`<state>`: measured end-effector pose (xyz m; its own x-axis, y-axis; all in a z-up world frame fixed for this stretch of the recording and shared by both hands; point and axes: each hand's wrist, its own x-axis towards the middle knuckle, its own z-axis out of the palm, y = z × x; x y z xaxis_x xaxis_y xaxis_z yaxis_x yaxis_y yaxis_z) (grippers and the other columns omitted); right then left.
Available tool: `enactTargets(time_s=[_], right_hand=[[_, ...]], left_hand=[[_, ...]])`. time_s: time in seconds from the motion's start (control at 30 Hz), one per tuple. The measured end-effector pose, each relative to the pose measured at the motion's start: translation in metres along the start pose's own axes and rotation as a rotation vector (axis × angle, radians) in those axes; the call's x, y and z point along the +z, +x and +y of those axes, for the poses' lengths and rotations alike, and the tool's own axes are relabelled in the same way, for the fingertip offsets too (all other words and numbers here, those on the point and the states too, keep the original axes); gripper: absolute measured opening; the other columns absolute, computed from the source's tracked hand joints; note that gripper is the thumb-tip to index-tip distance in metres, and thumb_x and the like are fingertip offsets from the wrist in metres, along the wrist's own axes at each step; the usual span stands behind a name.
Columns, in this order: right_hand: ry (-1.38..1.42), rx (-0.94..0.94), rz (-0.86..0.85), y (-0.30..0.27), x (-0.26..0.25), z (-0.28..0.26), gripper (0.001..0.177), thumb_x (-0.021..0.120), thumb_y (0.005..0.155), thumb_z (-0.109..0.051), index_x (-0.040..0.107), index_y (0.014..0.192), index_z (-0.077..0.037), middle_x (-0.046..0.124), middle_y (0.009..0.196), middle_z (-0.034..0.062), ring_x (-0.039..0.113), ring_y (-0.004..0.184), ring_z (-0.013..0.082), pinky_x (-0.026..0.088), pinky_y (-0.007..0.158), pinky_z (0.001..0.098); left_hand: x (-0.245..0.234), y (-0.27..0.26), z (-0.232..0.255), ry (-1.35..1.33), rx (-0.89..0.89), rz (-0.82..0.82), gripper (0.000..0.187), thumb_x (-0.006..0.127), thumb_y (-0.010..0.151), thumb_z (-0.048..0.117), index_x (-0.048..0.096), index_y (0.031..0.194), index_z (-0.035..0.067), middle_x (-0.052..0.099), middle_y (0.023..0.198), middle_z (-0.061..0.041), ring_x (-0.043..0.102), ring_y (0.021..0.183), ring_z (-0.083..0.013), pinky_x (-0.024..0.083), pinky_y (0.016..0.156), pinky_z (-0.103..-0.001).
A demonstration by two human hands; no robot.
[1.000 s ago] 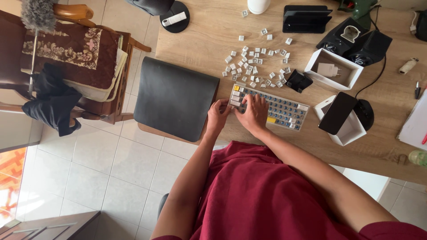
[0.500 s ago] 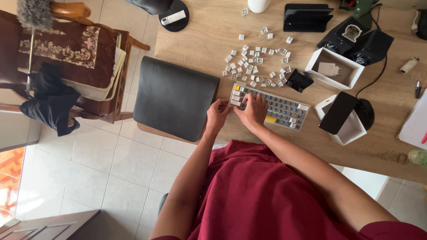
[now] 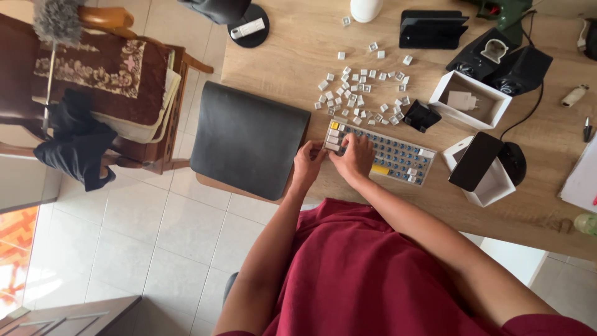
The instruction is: Installing keycaps onto a mechanical keyboard board.
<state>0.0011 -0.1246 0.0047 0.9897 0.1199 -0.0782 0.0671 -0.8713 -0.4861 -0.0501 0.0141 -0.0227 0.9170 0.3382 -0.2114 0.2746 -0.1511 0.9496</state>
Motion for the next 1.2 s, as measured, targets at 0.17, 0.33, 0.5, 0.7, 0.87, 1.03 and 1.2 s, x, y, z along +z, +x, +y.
enactTargets(time_s=[0.17,0.33,0.5,0.7,0.87,1.03,1.2], right_hand=[[-0.01,0.101,-0.034,-0.002,-0.002,0.002,0.055,0.092,0.067,-0.044,0.053,0.095,-0.016,0.054,0.105,0.0111,0.051,0.105,0.0352,0.041,0.089,0.0506],[-0.027,0.111,-0.046,0.0,-0.007,-0.002,0.056,0.092,0.066,-0.044,0.053,0.095,-0.016,0.054,0.105,0.0107,0.051,0.105,0.0342,0.04,0.09,0.05],[-0.036,0.115,-0.064,0.003,0.002,0.001,0.058,0.093,0.066,-0.044,0.053,0.099,-0.016,0.054,0.107,0.0097,0.051,0.105,0.034,0.04,0.088,0.0499],[-0.042,0.115,-0.083,0.003,0.0,0.0,0.055,0.092,0.067,-0.043,0.054,0.097,-0.017,0.053,0.107,0.0106,0.051,0.106,0.0341,0.04,0.087,0.0497],[-0.022,0.097,-0.074,0.002,-0.005,0.001,0.055,0.092,0.067,-0.043,0.054,0.096,-0.016,0.053,0.108,0.0114,0.051,0.106,0.0341,0.04,0.089,0.0497],[-0.031,0.097,-0.073,0.002,-0.005,0.0,0.055,0.092,0.065,-0.044,0.055,0.094,-0.017,0.052,0.107,0.0109,0.05,0.106,0.0347,0.04,0.088,0.0501],[-0.015,0.054,-0.038,0.002,-0.01,-0.002,0.05,0.092,0.069,-0.04,0.055,0.095,-0.018,0.052,0.109,0.0098,0.051,0.106,0.0332,0.04,0.087,0.0486]], left_hand=[[-0.004,0.002,0.007,-0.023,0.021,-0.012,0.019,0.074,0.093,0.008,0.07,0.11,-0.001,0.076,0.095,-0.009,0.074,0.082,-0.0138,0.06,0.075,-0.028],[-0.002,0.005,0.005,-0.029,-0.001,-0.029,0.019,0.074,0.093,0.007,0.069,0.11,-0.001,0.076,0.095,-0.009,0.073,0.082,-0.0128,0.06,0.075,-0.028],[0.0,0.007,-0.003,-0.063,-0.018,-0.036,0.017,0.074,0.092,0.004,0.068,0.107,-0.001,0.075,0.093,-0.008,0.072,0.08,-0.0123,0.059,0.073,-0.027],[0.0,0.001,0.001,-0.042,-0.008,-0.017,0.02,0.074,0.092,0.006,0.068,0.109,-0.001,0.075,0.094,-0.009,0.072,0.082,-0.0129,0.059,0.074,-0.028],[0.001,0.003,-0.002,-0.007,-0.008,-0.012,0.022,0.074,0.092,0.008,0.067,0.111,-0.001,0.074,0.095,-0.01,0.072,0.083,-0.0143,0.059,0.075,-0.029],[0.005,0.007,-0.012,-0.032,-0.021,-0.024,0.023,0.073,0.092,0.008,0.066,0.112,-0.001,0.074,0.096,-0.01,0.072,0.084,-0.0154,0.06,0.075,-0.029],[0.008,0.004,-0.009,0.019,-0.018,0.006,0.024,0.073,0.092,0.008,0.066,0.113,-0.001,0.073,0.101,-0.012,0.072,0.087,-0.017,0.059,0.078,-0.031]])
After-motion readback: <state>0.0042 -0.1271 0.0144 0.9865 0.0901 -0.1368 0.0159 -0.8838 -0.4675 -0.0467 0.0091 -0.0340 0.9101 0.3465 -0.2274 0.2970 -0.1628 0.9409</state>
